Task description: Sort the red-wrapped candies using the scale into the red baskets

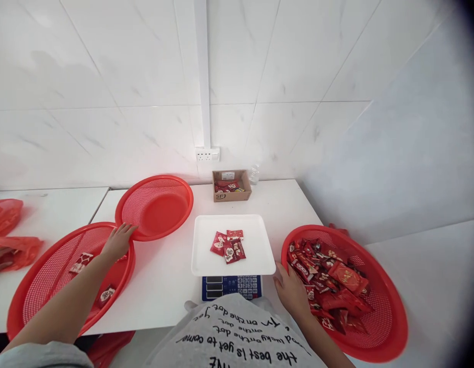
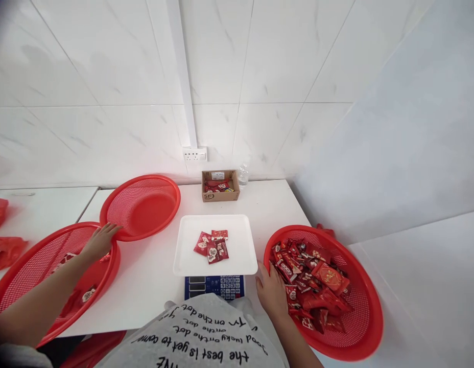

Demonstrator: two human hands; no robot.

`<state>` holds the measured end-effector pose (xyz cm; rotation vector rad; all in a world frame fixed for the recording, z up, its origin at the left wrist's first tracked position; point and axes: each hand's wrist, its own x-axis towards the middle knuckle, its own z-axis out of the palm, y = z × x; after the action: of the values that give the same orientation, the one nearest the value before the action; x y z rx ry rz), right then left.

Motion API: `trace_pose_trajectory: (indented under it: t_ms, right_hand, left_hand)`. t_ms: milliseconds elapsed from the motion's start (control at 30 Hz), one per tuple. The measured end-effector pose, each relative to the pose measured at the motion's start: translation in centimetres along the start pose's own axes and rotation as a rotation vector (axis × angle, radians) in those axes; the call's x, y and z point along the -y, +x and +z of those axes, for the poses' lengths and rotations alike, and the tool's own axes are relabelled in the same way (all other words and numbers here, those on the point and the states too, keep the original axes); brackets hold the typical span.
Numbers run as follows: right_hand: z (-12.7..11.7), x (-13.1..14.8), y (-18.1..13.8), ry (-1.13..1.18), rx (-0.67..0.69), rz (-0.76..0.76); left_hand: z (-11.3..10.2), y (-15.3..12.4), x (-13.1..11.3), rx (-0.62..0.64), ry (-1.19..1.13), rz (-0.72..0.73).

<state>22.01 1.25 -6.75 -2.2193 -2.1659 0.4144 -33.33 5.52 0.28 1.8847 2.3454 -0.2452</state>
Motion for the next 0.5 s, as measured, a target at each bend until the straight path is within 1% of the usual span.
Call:
trace_pose_trajectory:
  t_ms: [67, 100, 167, 233, 267, 333, 500]
  right_hand:
    - [0.0, 0.0, 0.0, 0.013, -0.005, -0.005]
    - [-0.1, 0.0, 0.0, 0.018, -0.007, -0.007]
    - [-0.2, 0.1, -0.1, 0.022, -0.007, -0.003]
    - [-0.4, 0.3, -0.1, 0.020, 0.000, 0.009]
    - [-0.5, 0.3, -0.1, 0.019, 0.004, 0.012]
    - [-0.6, 0.4, -0.1, 0.019, 0.005, 0.009]
    - [-0.6, 0.4, -0.2, 0.017, 0.003, 0.005]
  left_hand:
    - [-0.7, 0.0, -1.7, -0.007, -0.111, -0.019]
    - [-1.0, -0.1, -2.8, 0.006, -0.188, -0.006]
    - [-1.4, -0.5, -5.1, 0.088, -0.333, 0.076]
    - [-1.3, -1.0, -7.2, 0.180, -0.374, 0.205]
    - [-1.0, -1.2, -8.1, 0.193, -0.378, 0.250]
    - [-0.5, -1.1, -9.5, 0.181, -0.392, 0.290]
    - [-0.2, 0.5, -12.6, 0.094, -0.405, 0.240]
